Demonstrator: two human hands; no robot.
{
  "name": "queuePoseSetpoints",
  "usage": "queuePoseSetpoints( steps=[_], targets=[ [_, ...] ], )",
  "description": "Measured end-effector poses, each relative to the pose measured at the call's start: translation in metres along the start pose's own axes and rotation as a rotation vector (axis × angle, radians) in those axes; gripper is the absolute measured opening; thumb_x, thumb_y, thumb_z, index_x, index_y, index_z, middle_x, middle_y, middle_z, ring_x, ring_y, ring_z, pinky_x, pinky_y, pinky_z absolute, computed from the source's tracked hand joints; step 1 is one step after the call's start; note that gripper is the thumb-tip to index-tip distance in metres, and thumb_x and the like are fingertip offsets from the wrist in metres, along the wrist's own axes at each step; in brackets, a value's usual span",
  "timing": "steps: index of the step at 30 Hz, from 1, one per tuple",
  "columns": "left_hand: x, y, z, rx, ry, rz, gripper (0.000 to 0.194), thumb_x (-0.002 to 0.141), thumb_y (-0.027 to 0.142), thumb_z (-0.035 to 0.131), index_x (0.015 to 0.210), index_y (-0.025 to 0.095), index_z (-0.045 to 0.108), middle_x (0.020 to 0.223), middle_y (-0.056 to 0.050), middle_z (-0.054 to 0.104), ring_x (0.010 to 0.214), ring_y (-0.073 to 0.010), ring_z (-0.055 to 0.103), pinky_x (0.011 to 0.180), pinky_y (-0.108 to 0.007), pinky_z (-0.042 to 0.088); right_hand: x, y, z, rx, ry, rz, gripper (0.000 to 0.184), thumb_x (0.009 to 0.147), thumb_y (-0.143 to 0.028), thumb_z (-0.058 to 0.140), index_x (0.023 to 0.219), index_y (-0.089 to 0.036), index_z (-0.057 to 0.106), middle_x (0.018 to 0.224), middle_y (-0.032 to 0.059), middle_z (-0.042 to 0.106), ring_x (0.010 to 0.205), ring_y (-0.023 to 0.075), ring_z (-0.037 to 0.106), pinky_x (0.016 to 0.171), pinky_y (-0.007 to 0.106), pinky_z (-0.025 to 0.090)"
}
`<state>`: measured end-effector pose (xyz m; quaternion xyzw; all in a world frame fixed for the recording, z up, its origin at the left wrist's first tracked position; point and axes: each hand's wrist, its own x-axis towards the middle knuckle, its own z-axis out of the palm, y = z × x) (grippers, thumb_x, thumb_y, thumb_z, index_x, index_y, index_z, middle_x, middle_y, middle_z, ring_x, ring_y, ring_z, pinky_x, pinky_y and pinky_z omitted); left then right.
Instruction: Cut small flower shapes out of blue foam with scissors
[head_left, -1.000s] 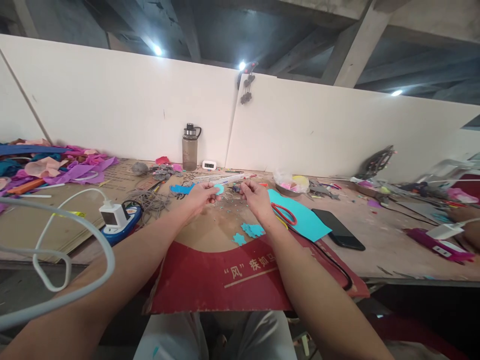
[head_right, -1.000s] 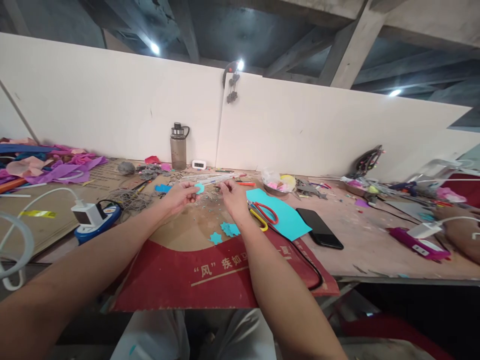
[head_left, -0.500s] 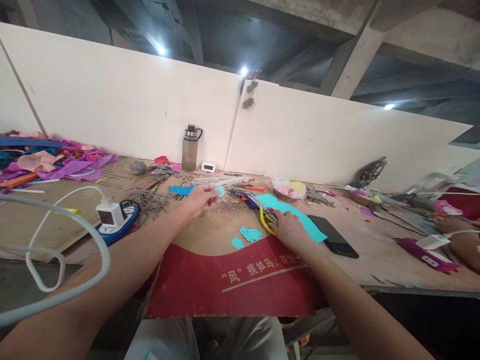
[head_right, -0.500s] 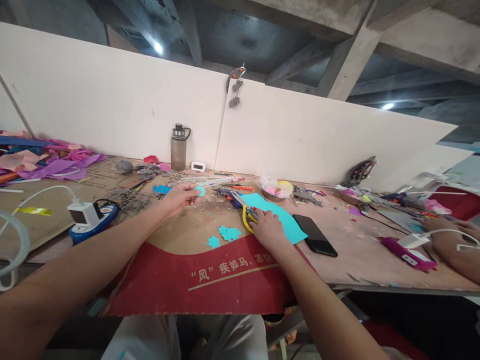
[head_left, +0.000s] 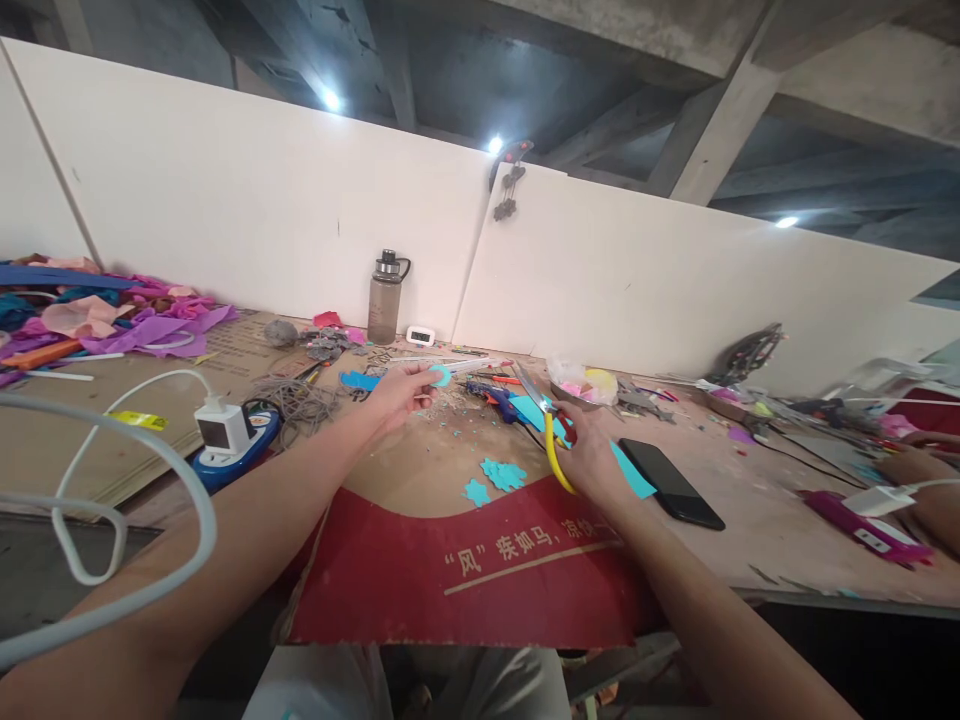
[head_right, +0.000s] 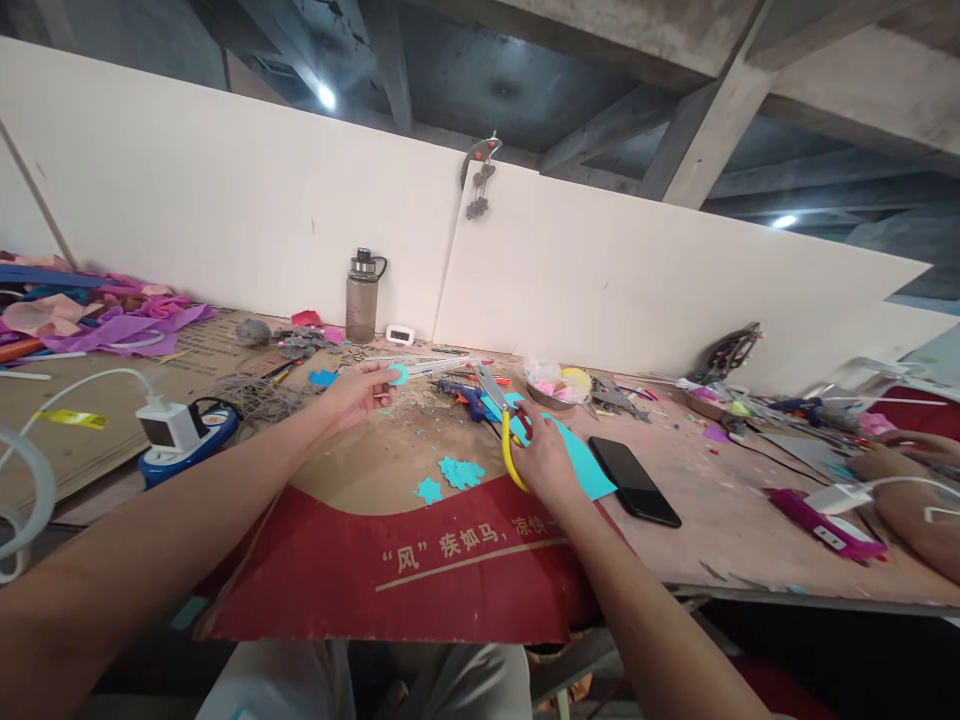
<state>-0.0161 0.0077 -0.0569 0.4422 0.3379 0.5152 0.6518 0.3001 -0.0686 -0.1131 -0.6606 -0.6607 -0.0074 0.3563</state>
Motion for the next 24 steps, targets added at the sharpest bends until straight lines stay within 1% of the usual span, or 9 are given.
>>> queuePoseSetpoints(
  steps=[2,4,6,9,11,14,17,20,24],
  targets=[
    [-0.002,0.002,0.0,-0.004,-0.014,-0.004,0.02,0.081,0.011,0.088,0.075,0.014,0.069,0.071,-0.005,0.075,0.057,-0.0113,0.068,0.05,-0.019,0.048,0.003,-0.016,-0.004,0.159,0.105,-0.096,0.057,0.086,-0.028,0.061,0.142,-0.019,0.063,0.118,0.0156,0.075,0.101,0.031,0.07,0.089,0.044,0.055],
    [-0.004,0.003,0.0,0.002,-0.044,0.005,0.013,0.087,0.009,0.081,0.079,0.013,0.071,0.078,-0.009,0.079,0.062,-0.0128,0.072,0.054,-0.02,0.053,0.009,-0.039,-0.005,0.315,0.128,-0.156,0.048,0.089,-0.033,0.06,0.134,-0.02,0.065,0.107,0.0115,0.073,0.094,0.0285,0.067,0.086,0.043,0.055],
    [-0.005,0.002,0.002,0.019,-0.065,0.009,0.011,0.09,0.008,0.078,0.08,0.012,0.073,0.08,-0.01,0.08,0.063,-0.0124,0.073,0.058,-0.021,0.057,0.019,-0.066,-0.001,0.49,0.07,-0.184,0.04,0.091,-0.034,0.057,0.129,-0.022,0.064,0.096,0.0064,0.069,0.084,0.025,0.063,0.08,0.041,0.055],
    [-0.007,0.001,0.005,0.055,-0.051,-0.018,0.013,0.09,0.009,0.079,0.078,0.011,0.074,0.077,-0.011,0.08,0.064,-0.0132,0.074,0.063,-0.022,0.059,0.034,-0.1,0.013,0.739,-0.039,-0.203,0.048,0.087,-0.032,0.06,0.134,-0.024,0.059,0.094,0.003,0.063,0.083,0.0227,0.061,0.078,0.039,0.055],
    [-0.007,-0.001,0.007,0.063,-0.039,-0.03,0.012,0.089,0.011,0.08,0.079,0.011,0.075,0.076,-0.01,0.078,0.065,-0.0143,0.074,0.061,-0.022,0.059,0.04,-0.114,0.026,0.796,-0.038,-0.219,0.052,0.083,-0.03,0.066,0.134,-0.025,0.058,0.097,0.0023,0.062,0.085,0.0214,0.059,0.079,0.037,0.055],
    [-0.008,-0.002,0.009,0.057,-0.02,0.006,0.015,0.083,0.015,0.087,0.075,0.012,0.074,0.064,-0.003,0.069,0.054,-0.0103,0.065,0.049,-0.019,0.047,0.042,-0.12,0.042,0.913,0.045,-0.174,0.05,0.085,-0.036,0.071,0.132,-0.026,0.057,0.095,0.0007,0.06,0.083,0.0193,0.058,0.075,0.034,0.054],
    [-0.01,-0.003,0.01,0.042,-0.051,0.061,0.024,0.074,0.019,0.095,0.07,0.013,0.072,0.057,0.002,0.059,0.047,-0.0064,0.053,0.044,-0.018,0.038,0.038,-0.113,0.049,1.038,0.036,-0.064,0.045,0.086,-0.048,0.076,0.121,-0.027,0.058,0.081,-0.0055,0.051,0.062,0.0131,0.049,0.057,0.028,0.045],
    [-0.012,-0.006,0.011,0.048,-0.103,0.071,0.028,0.067,0.021,0.099,0.073,0.014,0.073,0.06,0.003,0.061,0.05,-0.0068,0.056,0.046,-0.019,0.039,0.034,-0.105,0.048,1.156,-0.004,0.022,0.049,0.083,-0.058,0.081,0.113,-0.028,0.055,0.074,-0.0096,0.042,0.05,0.0087,0.038,0.047,0.025,0.037],
    [-0.01,-0.011,0.01,0.074,-0.125,0.055,0.031,0.064,0.021,0.101,0.075,0.015,0.072,0.065,-0.001,0.069,0.051,-0.0087,0.061,0.049,-0.02,0.041,0.033,-0.107,0.047,1.242,-0.1,0.025,0.057,0.081,-0.063,0.083,0.115,-0.028,0.052,0.068,-0.0108,0.045,0.053,0.0112,0.047,0.051,0.026,0.044]
  ],
)
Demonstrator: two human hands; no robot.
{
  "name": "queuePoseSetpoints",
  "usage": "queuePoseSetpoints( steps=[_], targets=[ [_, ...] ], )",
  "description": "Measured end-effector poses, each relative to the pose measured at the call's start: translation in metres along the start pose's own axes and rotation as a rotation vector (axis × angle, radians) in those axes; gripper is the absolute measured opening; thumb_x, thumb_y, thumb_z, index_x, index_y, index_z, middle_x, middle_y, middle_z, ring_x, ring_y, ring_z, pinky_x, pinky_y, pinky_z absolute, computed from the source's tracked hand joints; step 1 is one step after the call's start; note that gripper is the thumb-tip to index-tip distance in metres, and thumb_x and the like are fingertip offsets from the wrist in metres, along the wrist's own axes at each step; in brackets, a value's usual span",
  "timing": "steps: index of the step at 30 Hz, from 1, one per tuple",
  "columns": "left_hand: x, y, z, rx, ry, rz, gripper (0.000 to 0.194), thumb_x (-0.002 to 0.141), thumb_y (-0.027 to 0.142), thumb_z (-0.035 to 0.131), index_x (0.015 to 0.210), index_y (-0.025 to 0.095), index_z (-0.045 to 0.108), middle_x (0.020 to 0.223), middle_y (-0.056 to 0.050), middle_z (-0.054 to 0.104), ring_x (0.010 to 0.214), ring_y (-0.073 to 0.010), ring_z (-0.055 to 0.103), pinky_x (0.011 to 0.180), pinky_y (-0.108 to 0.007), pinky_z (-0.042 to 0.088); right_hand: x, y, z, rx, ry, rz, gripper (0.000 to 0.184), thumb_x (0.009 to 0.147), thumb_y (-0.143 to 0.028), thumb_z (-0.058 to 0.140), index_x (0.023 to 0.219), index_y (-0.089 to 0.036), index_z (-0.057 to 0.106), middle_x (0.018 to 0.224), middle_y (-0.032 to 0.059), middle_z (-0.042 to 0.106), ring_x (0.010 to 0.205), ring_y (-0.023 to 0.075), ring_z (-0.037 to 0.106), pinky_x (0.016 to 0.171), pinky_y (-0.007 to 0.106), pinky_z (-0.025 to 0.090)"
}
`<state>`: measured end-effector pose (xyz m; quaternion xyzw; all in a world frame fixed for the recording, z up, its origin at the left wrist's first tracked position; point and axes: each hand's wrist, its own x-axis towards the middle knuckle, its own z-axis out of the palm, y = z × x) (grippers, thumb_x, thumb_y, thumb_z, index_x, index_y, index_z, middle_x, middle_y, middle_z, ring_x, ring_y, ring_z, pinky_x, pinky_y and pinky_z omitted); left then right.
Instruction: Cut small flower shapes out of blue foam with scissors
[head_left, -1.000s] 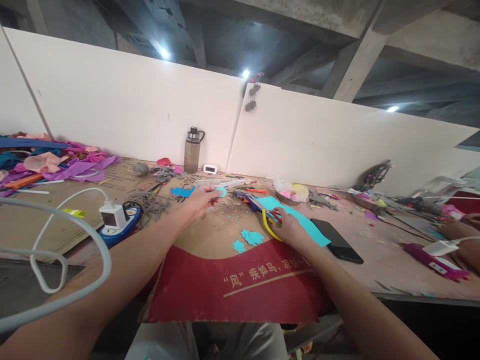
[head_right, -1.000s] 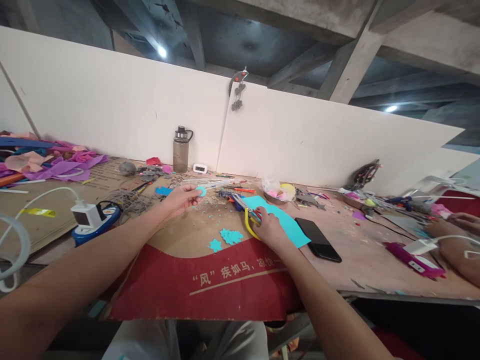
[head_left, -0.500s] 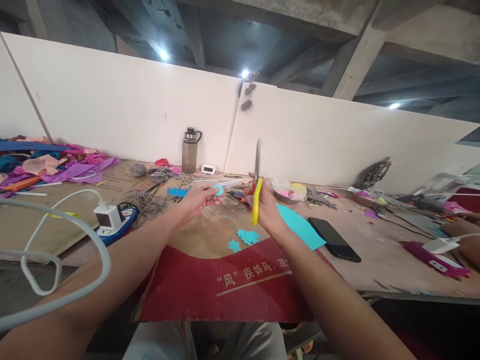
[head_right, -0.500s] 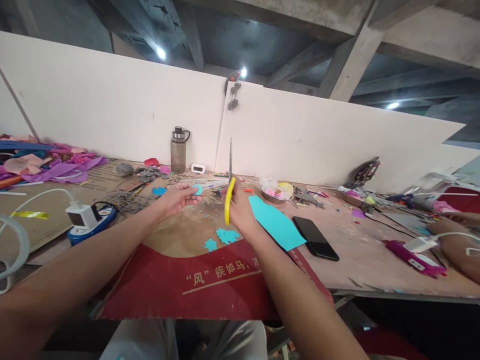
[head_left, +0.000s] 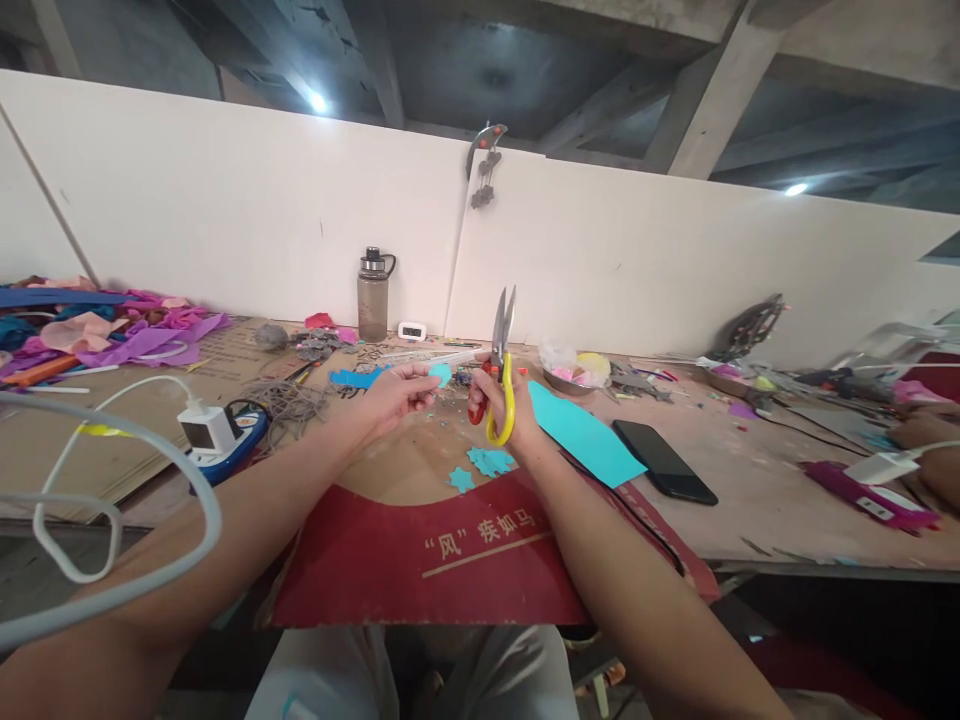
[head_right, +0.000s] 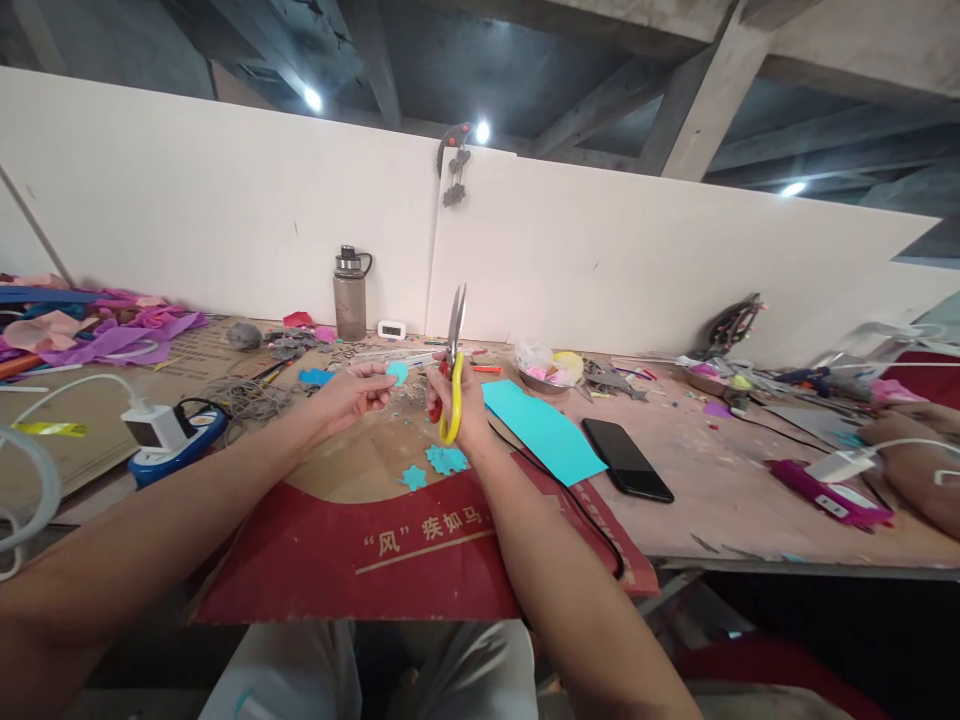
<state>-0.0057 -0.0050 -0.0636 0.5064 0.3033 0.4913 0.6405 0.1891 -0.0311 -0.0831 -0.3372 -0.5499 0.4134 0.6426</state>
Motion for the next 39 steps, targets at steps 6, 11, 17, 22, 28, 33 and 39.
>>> queuePoseSetpoints(
  steps=[6,11,17,22,28,33,39],
  targets=[
    [0.0,0.0,0.003,0.088,0.053,-0.047,0.033,0.062,0.022,0.101,0.07,0.014,0.07,0.063,-0.004,0.071,0.053,-0.0116,0.064,0.051,-0.021,0.043,-0.006,-0.002,0.008,-0.094,-0.032,-0.012,0.063,0.076,-0.061,0.088,0.118,-0.027,0.056,0.082,-0.0063,0.057,0.062,0.0114,0.054,0.051,0.025,0.044],
    [-0.005,0.0,0.01,0.142,-0.003,-0.057,0.029,0.065,0.022,0.098,0.067,0.014,0.071,0.058,-0.002,0.065,0.05,-0.0097,0.057,0.052,-0.022,0.041,-0.008,-0.005,0.01,-0.027,-0.033,-0.001,0.059,0.078,-0.057,0.087,0.118,-0.024,0.057,0.079,-0.007,0.056,0.061,0.0103,0.055,0.054,0.025,0.046],
    [-0.006,0.001,0.013,0.16,-0.037,0.009,0.027,0.066,0.022,0.096,0.063,0.015,0.07,0.052,0.001,0.058,0.046,-0.007,0.047,0.049,-0.022,0.033,-0.007,-0.007,0.01,-0.019,-0.032,0.038,0.061,0.074,-0.056,0.088,0.115,-0.025,0.054,0.077,-0.0074,0.057,0.06,0.0113,0.056,0.052,0.025,0.044],
    [-0.008,0.003,0.017,0.144,-0.046,-0.032,0.032,0.068,0.024,0.098,0.062,0.017,0.067,0.054,0.001,0.06,0.047,-0.008,0.05,0.051,-0.022,0.037,-0.008,-0.008,0.01,-0.075,-0.034,0.041,0.063,0.073,-0.06,0.088,0.114,-0.025,0.055,0.074,-0.0072,0.054,0.061,0.0124,0.052,0.053,0.026,0.042],
    [-0.008,0.009,0.016,0.056,0.005,-0.008,0.028,0.075,0.017,0.089,0.063,0.016,0.065,0.055,-0.002,0.063,0.049,-0.0101,0.057,0.052,-0.023,0.042,-0.006,-0.013,0.002,-0.164,-0.013,0.018,0.06,0.083,-0.068,0.078,0.121,-0.029,0.053,0.074,-0.0069,0.046,0.06,0.015,0.045,0.054,0.029,0.041],
    [-0.004,0.016,0.01,-0.013,0.066,0.033,0.027,0.074,0.01,0.083,0.062,0.016,0.061,0.058,-0.003,0.065,0.052,-0.0097,0.058,0.054,-0.023,0.044,-0.013,-0.03,-0.004,-0.363,-0.172,0.083,0.057,0.081,-0.066,0.082,0.114,-0.025,0.06,0.088,-0.0018,0.056,0.078,0.0174,0.053,0.069,0.031,0.049],
    [-0.002,0.02,0.009,-0.083,0.105,0.04,0.024,0.074,0.008,0.078,0.063,0.016,0.058,0.06,0.0,0.063,0.051,-0.0085,0.057,0.055,-0.022,0.046,-0.022,-0.042,0.002,-0.401,-0.356,0.132,0.049,0.086,-0.068,0.079,0.092,-0.023,0.058,0.072,-0.0039,0.049,0.069,0.0159,0.049,0.06,0.029,0.042]
  ],
)
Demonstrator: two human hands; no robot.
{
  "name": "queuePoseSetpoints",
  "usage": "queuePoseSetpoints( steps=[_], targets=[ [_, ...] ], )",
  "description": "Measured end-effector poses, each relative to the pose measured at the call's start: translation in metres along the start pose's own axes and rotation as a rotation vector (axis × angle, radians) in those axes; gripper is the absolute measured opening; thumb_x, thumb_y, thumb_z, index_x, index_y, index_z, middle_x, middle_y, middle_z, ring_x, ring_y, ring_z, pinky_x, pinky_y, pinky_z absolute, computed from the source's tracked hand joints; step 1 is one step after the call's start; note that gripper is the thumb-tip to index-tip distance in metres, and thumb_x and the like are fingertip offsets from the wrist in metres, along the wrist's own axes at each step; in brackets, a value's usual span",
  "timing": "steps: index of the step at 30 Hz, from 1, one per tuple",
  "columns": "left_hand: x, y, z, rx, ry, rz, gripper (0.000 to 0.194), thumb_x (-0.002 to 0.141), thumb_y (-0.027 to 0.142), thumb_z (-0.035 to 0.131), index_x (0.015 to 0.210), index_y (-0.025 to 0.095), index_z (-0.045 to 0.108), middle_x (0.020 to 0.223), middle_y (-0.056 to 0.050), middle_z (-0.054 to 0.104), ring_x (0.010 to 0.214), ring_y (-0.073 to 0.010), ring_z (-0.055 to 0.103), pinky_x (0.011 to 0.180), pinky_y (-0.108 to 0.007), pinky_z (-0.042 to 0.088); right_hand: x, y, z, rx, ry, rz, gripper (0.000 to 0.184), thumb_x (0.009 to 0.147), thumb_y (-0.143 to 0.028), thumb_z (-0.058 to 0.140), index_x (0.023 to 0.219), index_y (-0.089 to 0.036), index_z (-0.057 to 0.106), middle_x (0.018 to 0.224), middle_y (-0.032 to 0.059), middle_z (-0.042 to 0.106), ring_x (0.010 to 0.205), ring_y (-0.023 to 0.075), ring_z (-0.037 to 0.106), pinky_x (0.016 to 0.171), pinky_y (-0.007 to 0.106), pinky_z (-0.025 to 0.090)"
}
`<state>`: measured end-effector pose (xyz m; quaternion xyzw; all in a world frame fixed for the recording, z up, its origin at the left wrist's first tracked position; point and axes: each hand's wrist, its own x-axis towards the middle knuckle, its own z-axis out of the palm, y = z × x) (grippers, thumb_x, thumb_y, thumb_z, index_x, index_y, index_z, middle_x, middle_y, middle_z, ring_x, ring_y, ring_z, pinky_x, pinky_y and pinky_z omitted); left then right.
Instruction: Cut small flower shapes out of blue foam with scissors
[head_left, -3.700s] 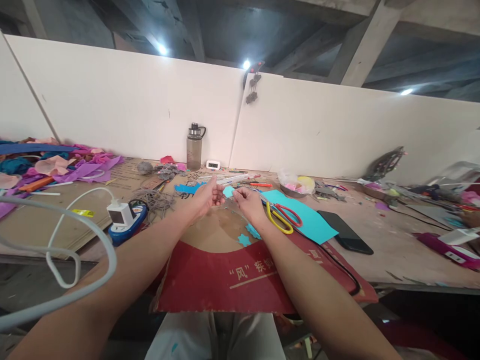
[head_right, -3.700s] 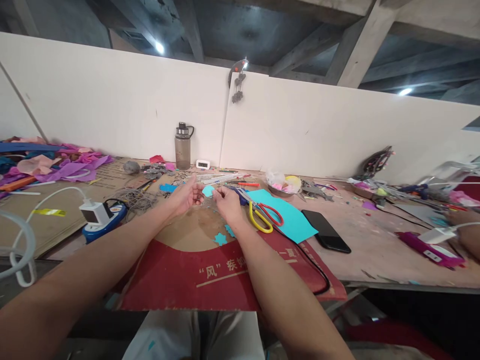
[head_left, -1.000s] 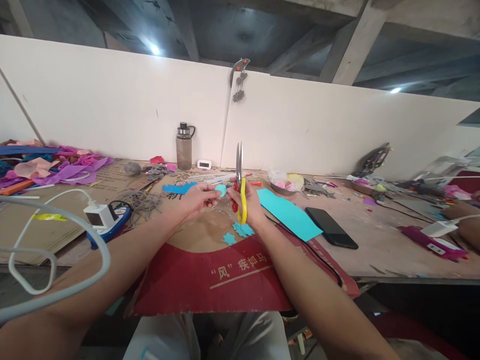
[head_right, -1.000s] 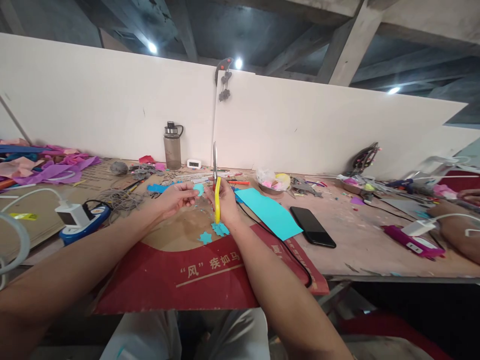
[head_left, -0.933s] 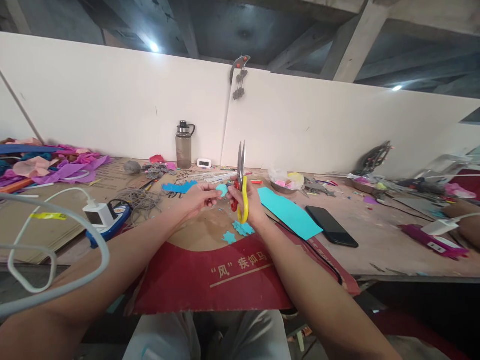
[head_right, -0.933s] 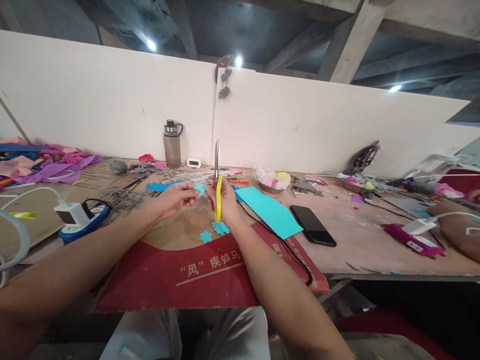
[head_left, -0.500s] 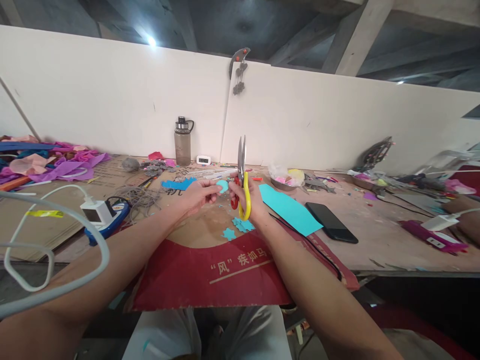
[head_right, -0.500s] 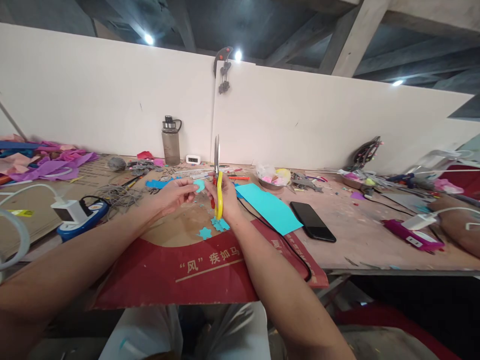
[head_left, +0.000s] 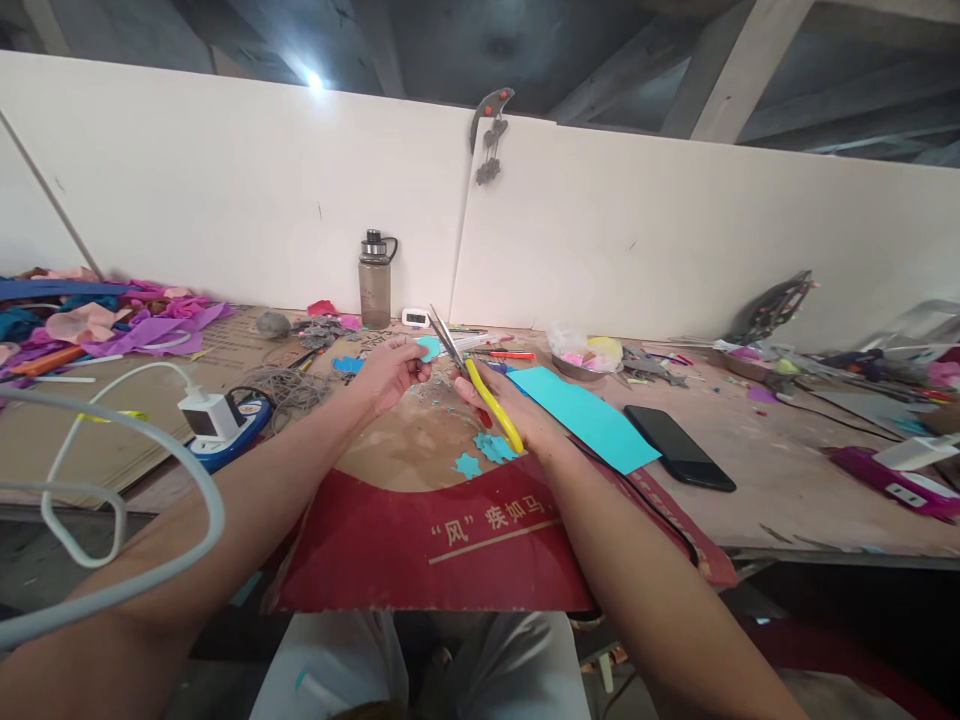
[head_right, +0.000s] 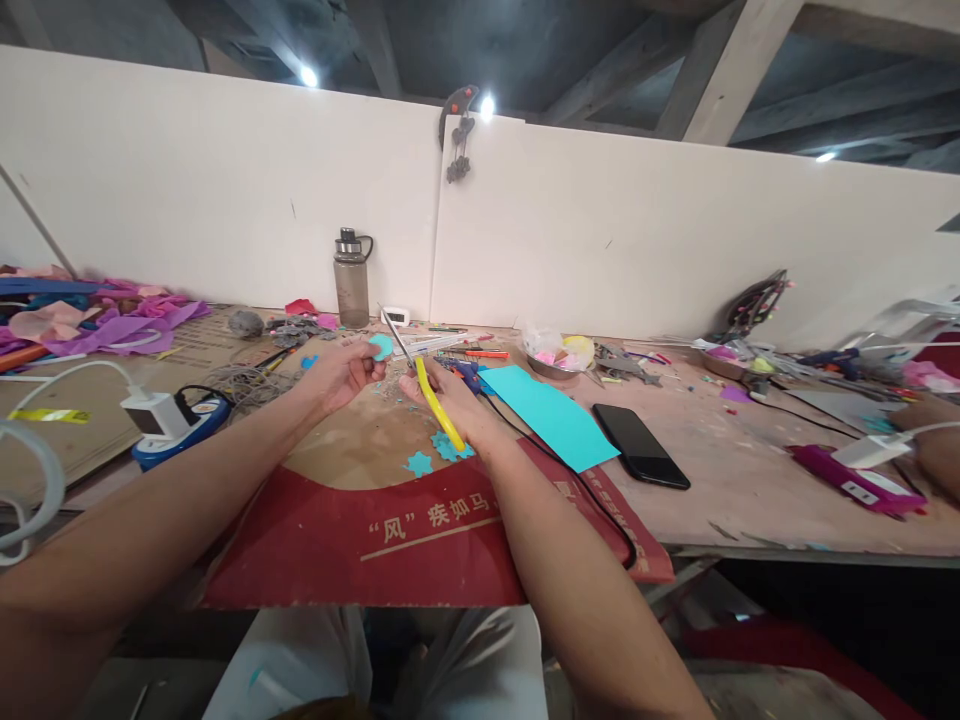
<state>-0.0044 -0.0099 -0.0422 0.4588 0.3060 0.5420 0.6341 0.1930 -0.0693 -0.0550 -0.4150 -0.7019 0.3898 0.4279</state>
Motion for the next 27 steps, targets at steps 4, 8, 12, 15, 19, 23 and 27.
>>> queuePoseSetpoints(
  steps=[4,8,12,15,19,23,27],
  targets=[
    [0.0,0.0,0.0,-0.024,0.022,-0.004,0.021,0.072,0.007,0.078,0.066,0.016,0.059,0.061,0.0,0.063,0.052,-0.009,0.058,0.057,-0.022,0.046,0.003,0.005,0.0,0.05,-0.059,0.013,0.056,0.085,-0.077,0.075,0.097,-0.024,0.06,0.068,-0.0057,0.051,0.057,0.0131,0.045,0.05,0.028,0.037],
    [0.002,0.0,-0.003,-0.022,0.001,0.01,0.015,0.071,0.008,0.076,0.067,0.015,0.064,0.061,-0.001,0.064,0.054,-0.0096,0.057,0.057,-0.024,0.047,0.004,0.01,-0.001,0.058,-0.094,0.037,0.06,0.083,-0.081,0.075,0.099,-0.025,0.059,0.069,-0.0066,0.051,0.051,0.0109,0.041,0.047,0.027,0.035],
    [0.003,0.0,-0.004,-0.004,-0.015,0.017,0.013,0.073,0.009,0.075,0.066,0.015,0.065,0.061,-0.002,0.064,0.054,-0.0101,0.057,0.057,-0.024,0.047,0.006,0.014,-0.001,0.092,-0.1,0.053,0.062,0.08,-0.082,0.078,0.097,-0.026,0.058,0.069,-0.0073,0.05,0.052,0.0101,0.041,0.046,0.025,0.035],
    [0.002,0.0,-0.003,0.001,-0.019,0.016,0.013,0.073,0.009,0.074,0.065,0.014,0.065,0.06,-0.002,0.064,0.054,-0.0102,0.057,0.057,-0.024,0.047,0.007,0.017,0.0,0.105,-0.112,0.038,0.063,0.08,-0.083,0.077,0.097,-0.025,0.056,0.069,-0.0078,0.049,0.052,0.0096,0.041,0.048,0.026,0.035],
    [0.001,0.0,0.001,-0.013,0.011,0.018,0.018,0.071,0.007,0.076,0.064,0.015,0.061,0.061,-0.001,0.063,0.055,-0.0095,0.057,0.057,-0.023,0.046,0.007,0.015,0.0,0.094,-0.136,0.026,0.063,0.081,-0.083,0.075,0.095,-0.025,0.054,0.069,-0.0076,0.048,0.051,0.0099,0.042,0.047,0.027,0.034],
    [0.001,0.0,0.001,-0.009,0.015,0.02,0.018,0.071,0.006,0.075,0.064,0.015,0.061,0.062,-0.002,0.064,0.054,-0.0094,0.057,0.056,-0.024,0.046,0.006,0.013,0.001,0.066,-0.132,0.021,0.059,0.085,-0.081,0.073,0.093,-0.026,0.054,0.068,-0.0064,0.048,0.052,0.0109,0.042,0.046,0.027,0.034],
    [0.001,0.001,0.0,-0.004,0.002,0.014,0.016,0.071,0.007,0.075,0.065,0.014,0.063,0.059,-0.002,0.063,0.052,-0.0095,0.057,0.055,-0.023,0.046,0.006,0.013,0.0,0.04,-0.145,0.028,0.054,0.09,-0.076,0.07,0.092,-0.026,0.052,0.067,-0.0067,0.046,0.051,0.0108,0.041,0.045,0.027,0.034]
  ],
)
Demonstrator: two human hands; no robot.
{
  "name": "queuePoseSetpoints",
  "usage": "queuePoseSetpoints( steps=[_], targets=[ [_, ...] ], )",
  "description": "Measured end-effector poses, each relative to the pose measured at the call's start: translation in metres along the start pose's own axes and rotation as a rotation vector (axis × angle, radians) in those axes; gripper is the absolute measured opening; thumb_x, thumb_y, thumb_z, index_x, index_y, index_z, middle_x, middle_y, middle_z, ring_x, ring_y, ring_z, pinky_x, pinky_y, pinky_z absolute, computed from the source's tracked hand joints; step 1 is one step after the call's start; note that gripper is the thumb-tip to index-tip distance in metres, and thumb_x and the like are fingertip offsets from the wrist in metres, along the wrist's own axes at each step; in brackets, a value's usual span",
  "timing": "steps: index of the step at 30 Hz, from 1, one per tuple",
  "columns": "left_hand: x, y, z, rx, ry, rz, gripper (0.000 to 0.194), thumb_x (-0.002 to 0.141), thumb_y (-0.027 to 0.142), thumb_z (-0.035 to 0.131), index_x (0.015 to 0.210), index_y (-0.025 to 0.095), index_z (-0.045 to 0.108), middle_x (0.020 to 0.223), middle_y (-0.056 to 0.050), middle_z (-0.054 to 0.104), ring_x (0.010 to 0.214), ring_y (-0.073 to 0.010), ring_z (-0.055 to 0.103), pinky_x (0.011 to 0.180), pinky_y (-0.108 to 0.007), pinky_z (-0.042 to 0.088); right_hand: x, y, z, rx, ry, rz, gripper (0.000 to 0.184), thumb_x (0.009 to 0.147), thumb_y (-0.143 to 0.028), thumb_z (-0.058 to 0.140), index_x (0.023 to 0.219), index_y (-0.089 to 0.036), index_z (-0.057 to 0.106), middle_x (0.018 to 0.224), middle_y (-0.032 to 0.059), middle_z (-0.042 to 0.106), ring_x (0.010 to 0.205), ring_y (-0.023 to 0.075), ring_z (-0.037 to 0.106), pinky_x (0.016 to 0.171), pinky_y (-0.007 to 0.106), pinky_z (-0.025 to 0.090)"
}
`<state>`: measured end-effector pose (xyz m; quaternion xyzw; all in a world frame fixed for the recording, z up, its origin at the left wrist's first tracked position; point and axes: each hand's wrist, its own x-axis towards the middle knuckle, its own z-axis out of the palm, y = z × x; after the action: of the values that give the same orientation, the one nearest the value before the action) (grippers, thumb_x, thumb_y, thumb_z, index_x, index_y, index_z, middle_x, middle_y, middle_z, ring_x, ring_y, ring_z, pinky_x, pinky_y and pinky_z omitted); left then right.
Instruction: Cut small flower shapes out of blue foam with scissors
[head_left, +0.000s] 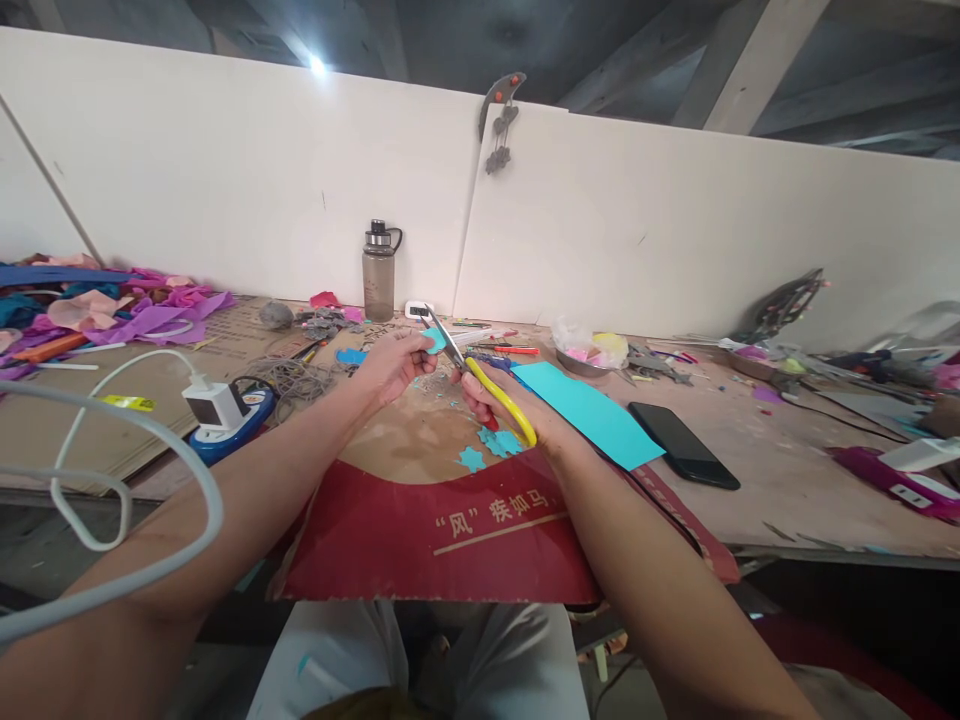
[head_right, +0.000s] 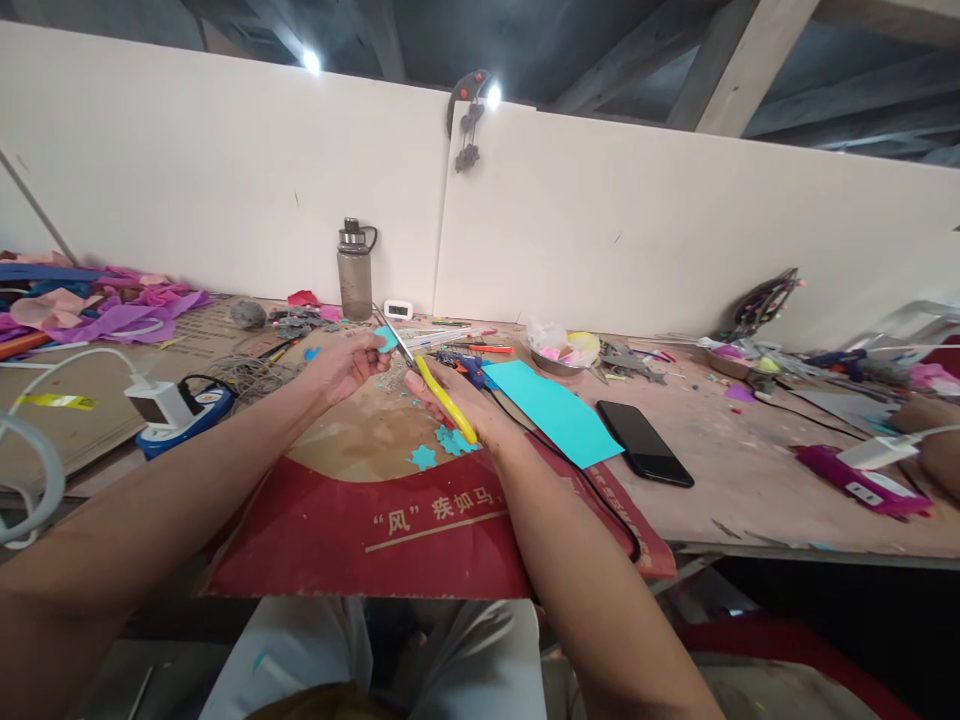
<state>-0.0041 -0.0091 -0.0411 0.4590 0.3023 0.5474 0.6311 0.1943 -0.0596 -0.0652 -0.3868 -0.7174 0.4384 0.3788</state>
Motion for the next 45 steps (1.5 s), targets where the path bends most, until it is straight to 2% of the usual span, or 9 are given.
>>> queuePoseSetpoints(
  steps=[7,14,31,35,41,45],
  targets=[
    [-0.0012,0.0017,0.0,-0.009,-0.034,0.02,0.017,0.067,0.008,0.077,0.062,0.015,0.062,0.059,-0.002,0.065,0.052,-0.0099,0.059,0.054,-0.023,0.047,0.0012,0.004,-0.0044,-0.049,-0.056,-0.014,0.055,0.093,-0.078,0.063,0.095,-0.025,0.047,0.068,-0.008,0.047,0.049,0.0097,0.042,0.045,0.027,0.036],
    [0.0013,-0.0002,-0.0033,0.001,-0.045,0.015,0.019,0.066,0.011,0.081,0.063,0.015,0.062,0.06,-0.002,0.065,0.053,-0.0101,0.059,0.056,-0.024,0.047,-0.0004,0.0015,-0.0025,-0.01,-0.06,0.018,0.053,0.095,-0.077,0.063,0.094,-0.026,0.047,0.062,-0.0075,0.043,0.046,0.0106,0.037,0.044,0.029,0.03],
    [-0.0015,0.0015,-0.0022,0.012,-0.041,0.015,0.021,0.069,0.012,0.082,0.065,0.015,0.061,0.062,-0.001,0.064,0.054,-0.0086,0.059,0.057,-0.023,0.047,-0.0041,-0.0021,0.0012,0.046,-0.015,0.029,0.062,0.086,-0.082,0.071,0.089,-0.026,0.045,0.064,-0.009,0.04,0.048,0.0082,0.036,0.042,0.024,0.03],
    [-0.0022,0.0014,-0.0029,-0.004,-0.055,0.056,0.018,0.073,0.019,0.084,0.074,0.014,0.067,0.068,-0.002,0.069,0.053,-0.0085,0.058,0.053,-0.023,0.046,-0.0052,-0.0035,0.0028,0.065,-0.026,0.03,0.06,0.088,-0.081,0.071,0.094,-0.026,0.049,0.064,-0.0096,0.038,0.048,0.0082,0.035,0.042,0.023,0.03],
    [-0.0009,-0.0005,-0.0039,0.011,-0.061,0.082,0.022,0.071,0.019,0.087,0.07,0.014,0.066,0.067,-0.002,0.068,0.052,-0.008,0.057,0.053,-0.023,0.045,-0.0032,-0.0002,0.0032,0.073,-0.012,0.036,0.064,0.085,-0.085,0.07,0.096,-0.025,0.052,0.067,-0.0083,0.039,0.052,0.0091,0.034,0.044,0.024,0.031],
    [-0.0004,-0.0004,-0.0045,0.013,-0.062,0.08,0.023,0.07,0.02,0.089,0.07,0.014,0.067,0.068,-0.002,0.068,0.053,-0.008,0.058,0.054,-0.023,0.046,-0.002,0.0023,0.0023,0.086,-0.018,0.067,0.07,0.081,-0.089,0.072,0.107,-0.025,0.056,0.069,-0.0084,0.039,0.052,0.0093,0.033,0.045,0.025,0.031]
  ],
)
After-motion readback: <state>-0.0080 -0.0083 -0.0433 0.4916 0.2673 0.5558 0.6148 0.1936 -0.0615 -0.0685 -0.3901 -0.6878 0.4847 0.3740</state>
